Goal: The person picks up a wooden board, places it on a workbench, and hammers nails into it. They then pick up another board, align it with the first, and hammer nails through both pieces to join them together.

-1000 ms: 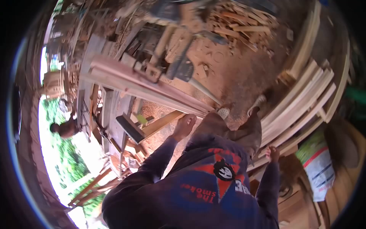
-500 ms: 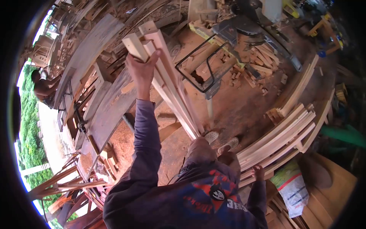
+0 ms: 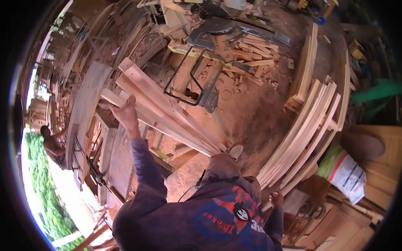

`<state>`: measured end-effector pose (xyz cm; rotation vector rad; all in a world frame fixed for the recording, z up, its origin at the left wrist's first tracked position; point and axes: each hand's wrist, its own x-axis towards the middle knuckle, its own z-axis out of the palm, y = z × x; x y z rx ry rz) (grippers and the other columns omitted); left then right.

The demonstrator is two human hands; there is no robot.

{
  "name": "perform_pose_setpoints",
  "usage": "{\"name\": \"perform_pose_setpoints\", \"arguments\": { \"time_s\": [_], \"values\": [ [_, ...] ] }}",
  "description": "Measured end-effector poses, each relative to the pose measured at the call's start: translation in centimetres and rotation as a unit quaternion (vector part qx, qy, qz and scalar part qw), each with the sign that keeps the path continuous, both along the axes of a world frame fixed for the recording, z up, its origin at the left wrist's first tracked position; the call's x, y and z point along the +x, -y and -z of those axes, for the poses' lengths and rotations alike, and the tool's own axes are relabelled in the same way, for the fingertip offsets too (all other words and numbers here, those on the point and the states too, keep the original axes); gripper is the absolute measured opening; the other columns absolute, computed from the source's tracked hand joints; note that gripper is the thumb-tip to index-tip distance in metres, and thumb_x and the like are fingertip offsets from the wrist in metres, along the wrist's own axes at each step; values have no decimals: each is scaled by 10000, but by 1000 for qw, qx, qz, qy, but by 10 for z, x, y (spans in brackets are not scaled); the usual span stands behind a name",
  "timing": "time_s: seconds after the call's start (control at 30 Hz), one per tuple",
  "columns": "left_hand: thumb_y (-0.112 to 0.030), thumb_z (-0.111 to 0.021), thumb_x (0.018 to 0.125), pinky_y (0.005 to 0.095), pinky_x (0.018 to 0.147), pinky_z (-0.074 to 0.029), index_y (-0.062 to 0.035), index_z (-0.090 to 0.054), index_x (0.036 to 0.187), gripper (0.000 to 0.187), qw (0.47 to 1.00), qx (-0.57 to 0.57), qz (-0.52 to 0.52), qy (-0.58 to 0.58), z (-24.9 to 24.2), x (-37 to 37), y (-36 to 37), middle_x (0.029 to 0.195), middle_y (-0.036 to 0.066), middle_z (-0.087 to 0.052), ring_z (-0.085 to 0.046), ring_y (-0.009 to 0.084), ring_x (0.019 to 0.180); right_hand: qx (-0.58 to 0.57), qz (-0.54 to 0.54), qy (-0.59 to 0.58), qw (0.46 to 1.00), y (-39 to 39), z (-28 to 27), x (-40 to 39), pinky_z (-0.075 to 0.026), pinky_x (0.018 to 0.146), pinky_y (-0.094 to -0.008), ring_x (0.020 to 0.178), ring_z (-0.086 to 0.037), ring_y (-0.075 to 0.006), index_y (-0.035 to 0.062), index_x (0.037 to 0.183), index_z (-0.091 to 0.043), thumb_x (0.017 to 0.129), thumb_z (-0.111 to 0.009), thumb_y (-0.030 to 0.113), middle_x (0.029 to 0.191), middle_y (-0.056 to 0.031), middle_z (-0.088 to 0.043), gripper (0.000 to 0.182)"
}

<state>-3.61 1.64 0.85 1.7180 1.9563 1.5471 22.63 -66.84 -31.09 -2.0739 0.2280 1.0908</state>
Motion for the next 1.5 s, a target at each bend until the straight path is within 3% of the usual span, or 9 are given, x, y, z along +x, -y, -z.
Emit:
{"name": "perform_pose_setpoints", "arguments": {
  "time_s": [0.13,0.23,0.5,0.87,1.03,1.17,1.23,1.3,1.5],
  "values": [
    [27,-755,674,377,858,-594,7,-463,1357,743,779,-182,477,363,-29,17,63,1093,141,-658,-689,260,1012,2,25,-38,999,11,-20,-64,-514,566,-263,666,-640,-138,-27,1048,-644,922,-681,66,834,-95,-691,160],
    [-158,-967,563,359,920,-560,-24,-544,1306,866,700,-206,663,168,-15,63,100,1135,77,-664,-663,192,1026,30,-8,-5,1000,-11,-13,-76,-506,568,-266,674,-644,-144,-19,1069,-645,931,-680,110,844,-88,-690,192],
    [-176,-917,680,313,797,-559,24,-668,1106,532,577,-306,729,204,-28,179,200,1001,70,-697,-670,144,867,-4,54,309,950,-51,-125,-187,-552,790,-405,908,-728,-320,34,1169,-676,901,-714,345,962,-207,-727,412],
    [5,-812,722,346,890,-522,90,-601,1166,499,539,-163,809,170,-80,75,325,1052,171,-660,-672,247,945,48,431,210,876,11,-100,-486,-548,746,-323,838,-715,-203,-42,1117,-680,920,-668,220,907,-163,-741,328],
    [-149,-878,725,294,693,-555,17,-675,991,373,452,-57,880,133,-84,48,408,919,120,-694,-689,187,765,181,343,199,900,-18,-195,-426,-515,922,-336,1067,-639,-200,-21,1393,-483,902,-754,273,1172,-158,-662,633],
    [-206,-892,723,256,644,-593,22,-610,1109,530,188,-304,923,141,-80,15,492,915,138,-702,-711,185,763,207,281,459,817,-25,-275,-368,-527,958,-408,1168,-619,-321,-3,1475,-385,767,-887,347,1314,-260,-588,935],
    [-238,-905,712,322,657,-599,13,-588,1112,569,228,-132,962,67,-56,2,530,954,157,-699,-715,209,759,164,260,622,720,-20,-294,-343,-515,982,-400,1159,-618,-289,-12,1431,-447,718,-920,308,1293,-211,-611,914],
    [-295,-903,715,410,691,-594,23,-555,1117,620,253,70,959,104,-51,-20,562,990,164,-674,-717,255,808,296,209,493,791,8,-289,-347,-518,969,-368,1106,-636,-220,-38,1271,-600,776,-836,162,1222,-132,-660,584],
    [-301,-878,723,397,701,-575,17,-471,1215,712,149,-27,987,47,-46,-11,578,1016,153,-617,-678,295,847,207,244,465,825,22,-292,-365,-498,1002,-375,1168,-593,-233,-31,1344,-532,803,-792,147,1316,-134,-593,626]
  ]
}}
